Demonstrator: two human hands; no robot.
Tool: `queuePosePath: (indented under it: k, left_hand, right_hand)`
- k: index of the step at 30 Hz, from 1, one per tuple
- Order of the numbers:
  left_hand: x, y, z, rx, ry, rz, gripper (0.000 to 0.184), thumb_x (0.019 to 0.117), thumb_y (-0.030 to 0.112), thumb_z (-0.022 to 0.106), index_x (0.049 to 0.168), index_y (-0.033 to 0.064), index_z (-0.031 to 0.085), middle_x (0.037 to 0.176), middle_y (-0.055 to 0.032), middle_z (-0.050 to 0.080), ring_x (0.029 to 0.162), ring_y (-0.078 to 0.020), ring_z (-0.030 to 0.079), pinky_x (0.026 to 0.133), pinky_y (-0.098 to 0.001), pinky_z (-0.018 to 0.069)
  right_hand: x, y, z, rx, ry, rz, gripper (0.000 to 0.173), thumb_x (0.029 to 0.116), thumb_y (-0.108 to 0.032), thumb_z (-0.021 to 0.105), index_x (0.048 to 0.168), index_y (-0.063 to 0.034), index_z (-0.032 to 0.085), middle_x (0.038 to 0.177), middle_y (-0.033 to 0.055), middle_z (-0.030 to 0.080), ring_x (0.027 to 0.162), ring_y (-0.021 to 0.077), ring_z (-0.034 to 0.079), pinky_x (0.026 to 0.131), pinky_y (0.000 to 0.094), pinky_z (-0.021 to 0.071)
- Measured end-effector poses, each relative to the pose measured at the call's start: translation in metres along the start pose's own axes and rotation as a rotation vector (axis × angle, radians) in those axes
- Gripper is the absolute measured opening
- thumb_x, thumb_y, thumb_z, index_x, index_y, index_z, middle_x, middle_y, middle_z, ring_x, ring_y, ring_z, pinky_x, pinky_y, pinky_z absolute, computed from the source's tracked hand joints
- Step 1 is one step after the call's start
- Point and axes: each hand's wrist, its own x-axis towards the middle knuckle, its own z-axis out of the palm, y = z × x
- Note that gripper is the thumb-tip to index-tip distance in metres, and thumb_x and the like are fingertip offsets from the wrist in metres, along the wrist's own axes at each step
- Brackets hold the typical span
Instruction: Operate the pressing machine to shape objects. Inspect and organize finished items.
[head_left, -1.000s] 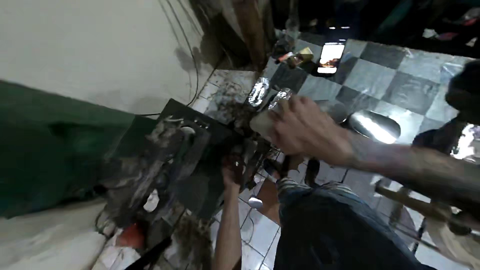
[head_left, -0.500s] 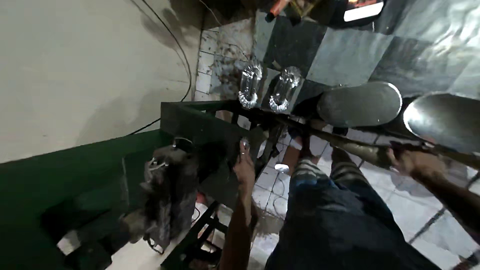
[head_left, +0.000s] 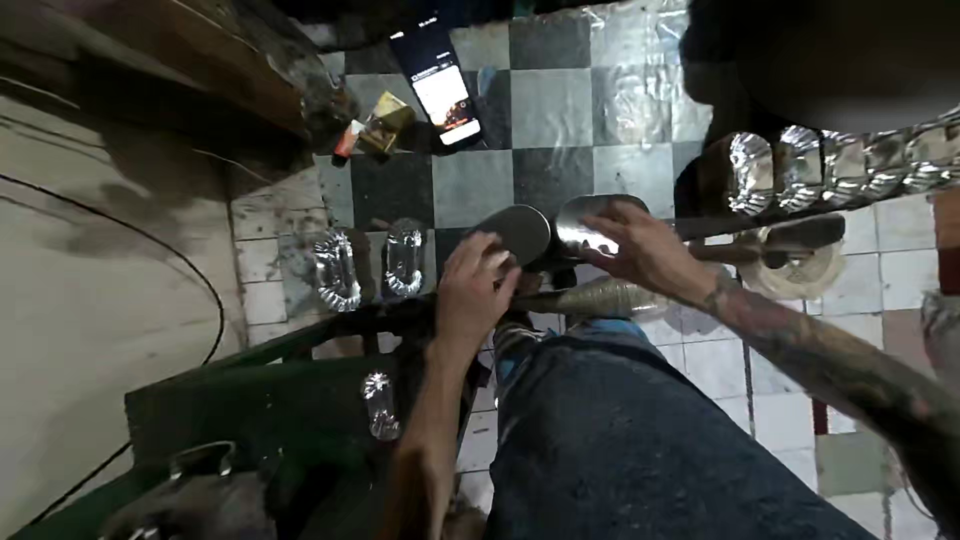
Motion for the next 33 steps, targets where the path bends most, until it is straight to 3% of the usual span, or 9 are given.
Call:
queuePosePath:
  k: [2, 5, 12, 19, 21, 25, 28, 30, 33]
  left_hand:
    - [0.034, 0.005, 0.014, 0.074, -0.158, 0.088, 0.042, 0.0916, 0.038, 0.075, 0.114, 0.0036, 0.072, 0.138, -0.0199, 0.061, 0.142, -0.0420, 0.045, 0.119, -0.0568, 0.0353]
    - [0.053, 0.007, -0.002, 0.035, -0.343, 0.062, 0.030, 0.0914, 0.025, 0.078, 0.112, 0.0036, 0.074, 0.131, -0.0206, 0.065, 0.136, -0.0431, 0.051, 0.115, -0.0600, 0.0395]
    - [0.090, -0.013, -0.032, 0.113, -0.648, 0.075, 0.022, 0.1028, 0.035, 0.061, 0.109, 0.0263, 0.081, 0.137, 0.0023, 0.068, 0.132, -0.0290, 0.060, 0.099, -0.0574, 0.0516]
    - [0.050, 0.005, 0.012, 0.211, -0.325, 0.133, 0.046, 0.0939, 0.013, 0.069, 0.138, 0.0045, 0.062, 0.136, -0.0282, 0.059, 0.136, -0.0495, 0.048, 0.113, -0.0611, 0.0398]
    - [0.049, 0.011, -0.003, 0.240, -0.228, 0.169, 0.035, 0.0988, 0.009, 0.062, 0.133, 0.0033, 0.065, 0.130, -0.0218, 0.066, 0.123, -0.0417, 0.062, 0.102, -0.0560, 0.0518]
    - [0.041, 0.032, -0.031, 0.258, -0.208, 0.009, 0.031, 0.1032, 0.008, 0.055, 0.132, 0.0019, 0.063, 0.118, -0.0219, 0.070, 0.090, -0.0412, 0.073, 0.078, -0.0577, 0.0586]
    - [0.006, 0.051, -0.041, -0.161, -0.069, -0.174, 0.032, 0.1075, 0.017, 0.050, 0.131, -0.0007, 0.064, 0.107, -0.0173, 0.073, 0.092, -0.0290, 0.072, 0.085, -0.0476, 0.0581]
    - [-0.029, 0.066, -0.031, -0.760, 0.113, -0.303, 0.030, 0.1062, 0.015, 0.051, 0.128, -0.0050, 0.059, 0.103, -0.0039, 0.072, 0.093, -0.0073, 0.071, 0.087, -0.0283, 0.0600]
    - [-0.054, 0.088, 0.008, -1.335, 0.199, -0.478, 0.026, 0.1061, 0.008, 0.045, 0.128, -0.0026, 0.054, 0.108, -0.0011, 0.072, 0.100, -0.0085, 0.071, 0.092, -0.0318, 0.0604]
  right_hand:
    - [0.020, 0.032, 0.002, -0.028, -0.177, -0.073, 0.042, 0.0875, -0.027, 0.079, 0.123, -0.0060, 0.072, 0.119, 0.0224, 0.066, 0.115, 0.0401, 0.062, 0.098, 0.0575, 0.0510]
    - [0.049, 0.053, -0.020, 0.080, -0.425, -0.108, 0.038, 0.0873, -0.028, 0.082, 0.121, -0.0119, 0.077, 0.118, 0.0160, 0.070, 0.110, 0.0333, 0.067, 0.098, 0.0536, 0.0524]
    - [0.069, 0.064, -0.029, 0.175, -0.527, -0.119, 0.026, 0.0900, -0.029, 0.080, 0.111, -0.0129, 0.080, 0.109, 0.0078, 0.075, 0.098, 0.0232, 0.070, 0.089, 0.0478, 0.0560]
    - [0.037, 0.053, -0.009, -0.049, -0.375, -0.285, 0.030, 0.0953, -0.023, 0.073, 0.121, -0.0083, 0.075, 0.115, 0.0192, 0.067, 0.114, 0.0371, 0.063, 0.101, 0.0530, 0.0503]
    - [0.027, 0.042, -0.004, -0.107, -0.304, -0.221, 0.030, 0.0944, -0.023, 0.072, 0.121, -0.0094, 0.074, 0.122, 0.0185, 0.068, 0.121, 0.0379, 0.061, 0.107, 0.0573, 0.0460]
    - [0.007, 0.036, 0.020, -0.266, -0.055, -0.230, 0.033, 0.0976, -0.023, 0.066, 0.124, -0.0029, 0.069, 0.123, 0.0219, 0.065, 0.116, 0.0404, 0.063, 0.088, 0.0542, 0.0560]
    - [-0.022, -0.007, 0.006, -0.058, 0.304, -0.141, 0.029, 0.0973, -0.014, 0.055, 0.116, 0.0031, 0.070, 0.113, 0.0189, 0.072, 0.103, 0.0348, 0.071, 0.082, 0.0514, 0.0589]
    - [-0.045, -0.048, -0.003, 0.300, 0.515, -0.009, 0.031, 0.1051, -0.013, 0.042, 0.111, 0.0035, 0.068, 0.091, 0.0095, 0.071, 0.084, 0.0144, 0.070, 0.075, 0.0348, 0.0586]
    - [-0.059, -0.081, 0.015, 0.786, 0.435, 0.106, 0.034, 0.1062, -0.014, 0.040, 0.119, 0.0072, 0.063, 0.097, 0.0036, 0.071, 0.088, -0.0016, 0.067, 0.081, 0.0210, 0.0583]
